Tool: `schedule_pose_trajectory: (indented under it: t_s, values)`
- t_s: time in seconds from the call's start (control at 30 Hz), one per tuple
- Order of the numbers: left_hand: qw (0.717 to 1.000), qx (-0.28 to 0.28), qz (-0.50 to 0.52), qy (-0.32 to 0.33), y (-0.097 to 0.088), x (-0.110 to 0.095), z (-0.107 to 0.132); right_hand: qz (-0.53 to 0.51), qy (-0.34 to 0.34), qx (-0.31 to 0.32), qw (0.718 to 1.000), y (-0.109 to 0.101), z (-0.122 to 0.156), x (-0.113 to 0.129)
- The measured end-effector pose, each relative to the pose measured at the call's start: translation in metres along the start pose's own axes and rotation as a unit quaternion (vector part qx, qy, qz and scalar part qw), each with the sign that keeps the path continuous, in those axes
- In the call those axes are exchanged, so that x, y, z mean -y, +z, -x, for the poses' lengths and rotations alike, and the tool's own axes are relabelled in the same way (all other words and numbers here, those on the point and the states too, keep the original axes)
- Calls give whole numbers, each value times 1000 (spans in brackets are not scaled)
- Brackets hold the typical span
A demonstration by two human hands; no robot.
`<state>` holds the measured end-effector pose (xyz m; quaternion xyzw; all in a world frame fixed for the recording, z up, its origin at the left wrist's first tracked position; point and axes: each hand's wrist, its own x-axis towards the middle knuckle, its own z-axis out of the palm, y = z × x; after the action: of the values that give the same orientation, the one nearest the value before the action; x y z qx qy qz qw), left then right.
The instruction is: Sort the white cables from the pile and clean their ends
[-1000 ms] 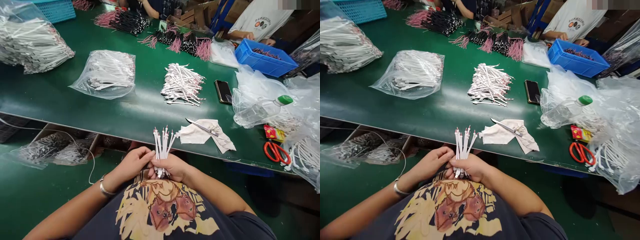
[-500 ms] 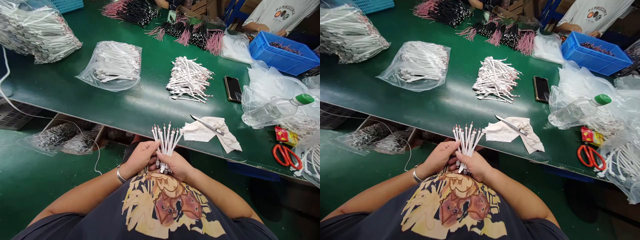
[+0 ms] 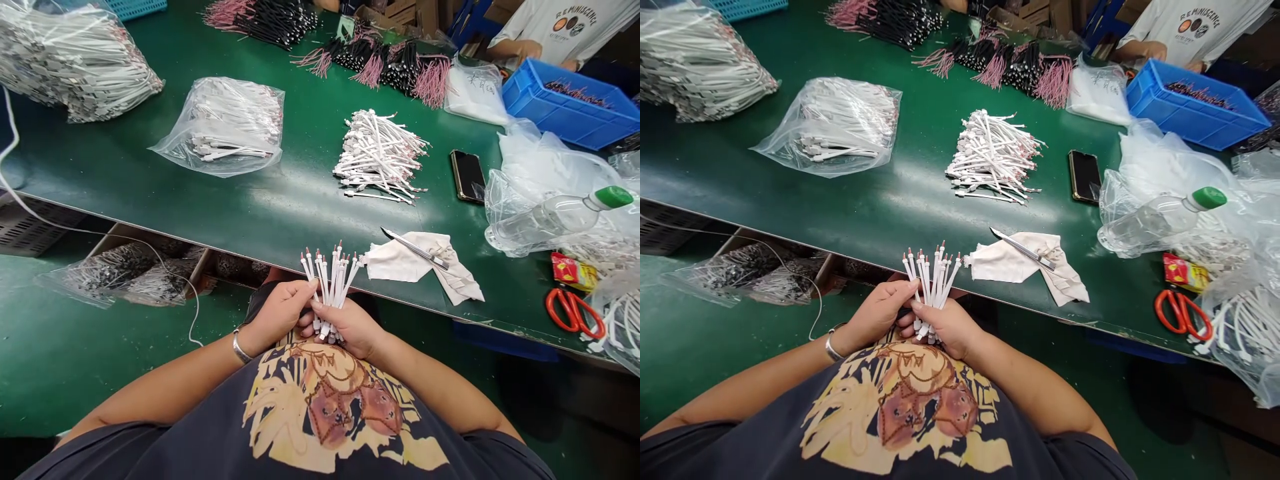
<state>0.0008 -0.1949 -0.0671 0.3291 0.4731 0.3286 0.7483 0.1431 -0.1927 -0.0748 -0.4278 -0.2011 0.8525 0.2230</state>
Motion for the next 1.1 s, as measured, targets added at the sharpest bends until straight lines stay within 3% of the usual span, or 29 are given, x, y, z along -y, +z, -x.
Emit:
schedule_pose_trajectory:
  t_s: [0.1,0.23,0.33,0.67,0.87,0.97,1.1]
  values:
    - [998,-16,-48,48,-3,-7,4,13,-15,12,1000,-1,1,-1]
    - [977,-139,-86,133,-12,-23,10,50,-40,25,998,0,6,-1]
    - [972,-179,-47,144,-18,-33,13,85,-45,25,995,2,9,0]
    - [972,-169,126,108,-16,-32,8,125,-72,17,989,2,10,2]
    - [956,-163,207,128,-5,-26,6,118,-79,29,990,1,11,2]
    - [967,-105,203,114,4,-26,10,125,-90,54,987,-2,11,1]
    - [995,1,103,13,15,-28,12,172,-103,101,974,-5,11,2]
